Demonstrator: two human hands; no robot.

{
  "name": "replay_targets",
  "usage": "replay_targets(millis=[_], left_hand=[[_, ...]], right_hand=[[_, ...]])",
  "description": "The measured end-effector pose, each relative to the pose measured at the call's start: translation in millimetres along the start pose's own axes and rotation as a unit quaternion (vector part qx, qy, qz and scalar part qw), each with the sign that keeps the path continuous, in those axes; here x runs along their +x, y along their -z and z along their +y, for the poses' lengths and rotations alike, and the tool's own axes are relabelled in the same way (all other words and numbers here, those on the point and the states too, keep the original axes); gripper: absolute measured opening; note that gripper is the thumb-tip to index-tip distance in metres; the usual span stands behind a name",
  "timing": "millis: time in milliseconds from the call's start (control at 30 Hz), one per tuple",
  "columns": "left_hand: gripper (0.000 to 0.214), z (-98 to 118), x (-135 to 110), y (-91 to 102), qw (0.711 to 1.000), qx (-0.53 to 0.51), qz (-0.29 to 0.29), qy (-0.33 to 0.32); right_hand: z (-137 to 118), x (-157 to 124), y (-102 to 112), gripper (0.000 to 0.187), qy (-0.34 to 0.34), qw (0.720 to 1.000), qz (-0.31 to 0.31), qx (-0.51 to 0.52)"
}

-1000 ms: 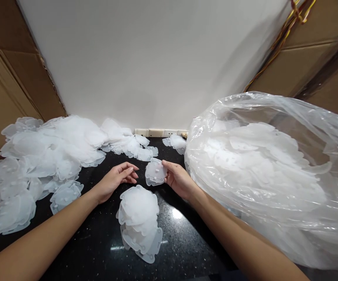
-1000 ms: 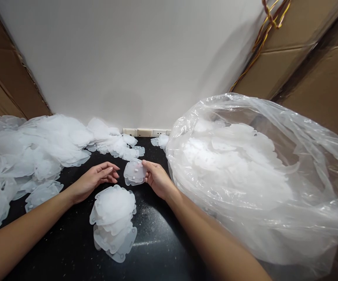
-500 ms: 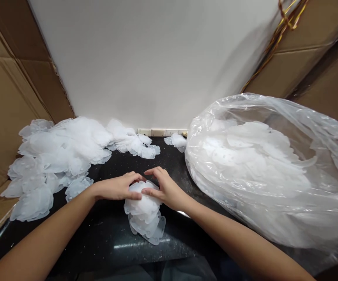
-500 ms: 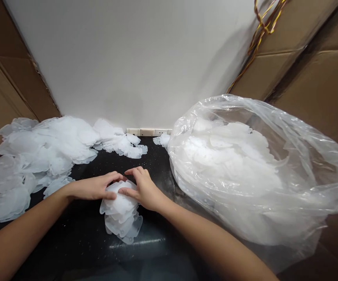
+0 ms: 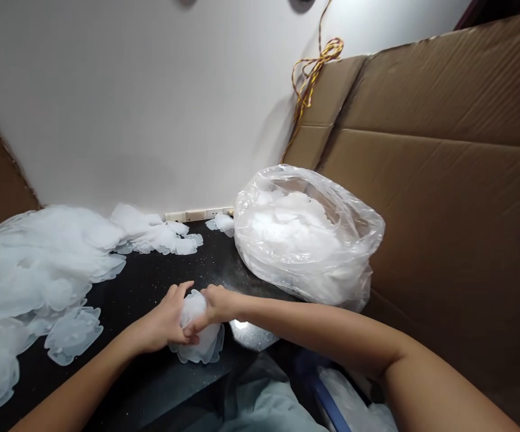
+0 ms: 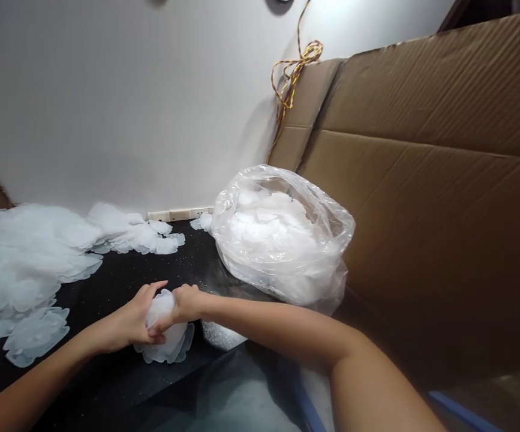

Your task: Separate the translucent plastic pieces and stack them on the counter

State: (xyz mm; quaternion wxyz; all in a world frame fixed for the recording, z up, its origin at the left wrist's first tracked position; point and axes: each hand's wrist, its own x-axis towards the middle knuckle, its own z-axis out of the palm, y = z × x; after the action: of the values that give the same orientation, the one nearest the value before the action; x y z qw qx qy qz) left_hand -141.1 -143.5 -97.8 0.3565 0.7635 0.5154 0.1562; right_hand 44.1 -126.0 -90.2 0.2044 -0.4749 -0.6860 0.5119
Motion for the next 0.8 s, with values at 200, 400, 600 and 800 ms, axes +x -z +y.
replay_targets(millis=[200,400,600,800], left_hand=[[0.114,-17.5,-2.1,-3.1,0.992,0.007,0.059,-0.114],[0.089,-1.7,-4.2,9.1,0.962,0.005,0.219,-0.162],[0.044,-3.1,-8.5,12.1,0.956,0.023,0.26,-0.133],[0.032,-23.8,2.0,9.1,0.967,0.02,0.234,-0.099]], right_hand=[[-8.3,-17.7,-17.4,0.051,-0.036,0.99,-0.013,0.136],[-12.6,-30.0,0.1,0.057,-0.001,0.93,0.047,0.364],[-45.0,-50.8,137.2,0.053,0.062,0.955,0.226,0.183],[-38.2,-12.2,230.0,0.079,-0.112,0.901,0.405,-0.105]])
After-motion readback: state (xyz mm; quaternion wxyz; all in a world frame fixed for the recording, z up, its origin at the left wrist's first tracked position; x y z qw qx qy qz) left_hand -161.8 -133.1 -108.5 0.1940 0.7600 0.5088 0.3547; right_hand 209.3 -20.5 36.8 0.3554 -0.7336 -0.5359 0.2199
